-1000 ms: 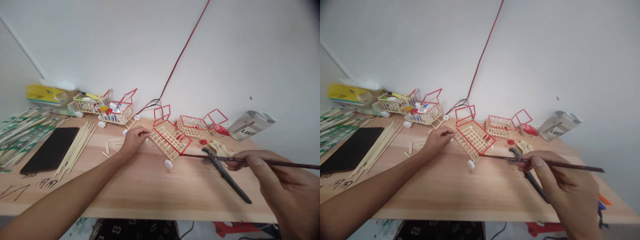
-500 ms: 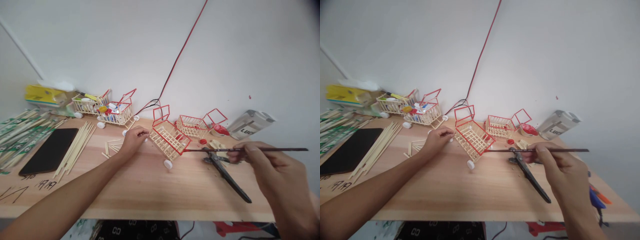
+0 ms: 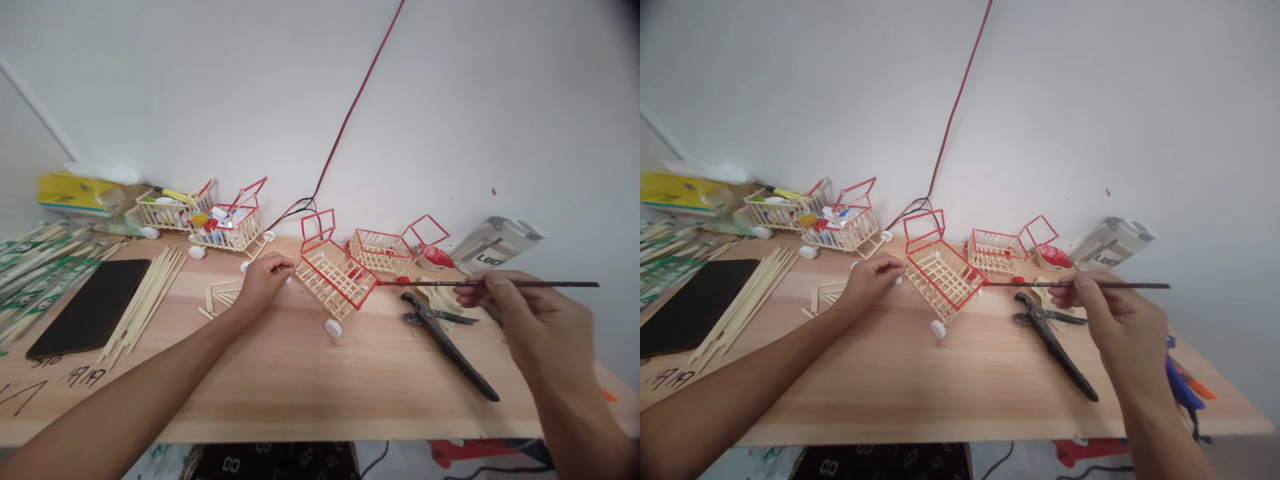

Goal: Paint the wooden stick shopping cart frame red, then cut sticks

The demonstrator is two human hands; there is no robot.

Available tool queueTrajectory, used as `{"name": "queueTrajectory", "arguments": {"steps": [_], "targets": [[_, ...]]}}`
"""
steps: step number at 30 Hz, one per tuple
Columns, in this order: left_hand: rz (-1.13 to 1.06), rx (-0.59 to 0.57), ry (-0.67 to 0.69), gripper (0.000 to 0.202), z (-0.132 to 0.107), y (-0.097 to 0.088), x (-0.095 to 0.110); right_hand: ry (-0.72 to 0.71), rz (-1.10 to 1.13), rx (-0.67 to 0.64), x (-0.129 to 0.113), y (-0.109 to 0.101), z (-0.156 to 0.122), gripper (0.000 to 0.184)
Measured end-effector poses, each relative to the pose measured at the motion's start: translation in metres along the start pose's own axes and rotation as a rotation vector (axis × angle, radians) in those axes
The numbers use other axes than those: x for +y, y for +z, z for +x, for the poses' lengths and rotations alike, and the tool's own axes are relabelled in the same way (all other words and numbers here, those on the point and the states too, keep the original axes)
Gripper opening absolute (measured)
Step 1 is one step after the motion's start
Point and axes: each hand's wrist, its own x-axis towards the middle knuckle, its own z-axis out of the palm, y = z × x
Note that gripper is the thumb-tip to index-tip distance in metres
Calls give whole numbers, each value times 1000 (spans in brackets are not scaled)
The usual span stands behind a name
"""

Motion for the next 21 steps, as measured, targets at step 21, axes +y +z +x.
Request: {"name": "queueTrajectory", "arguments": {"steps": [21], "targets": [[20,13,27,9,0,0,-2,-25,359,9,-23,37,5,23]]}}
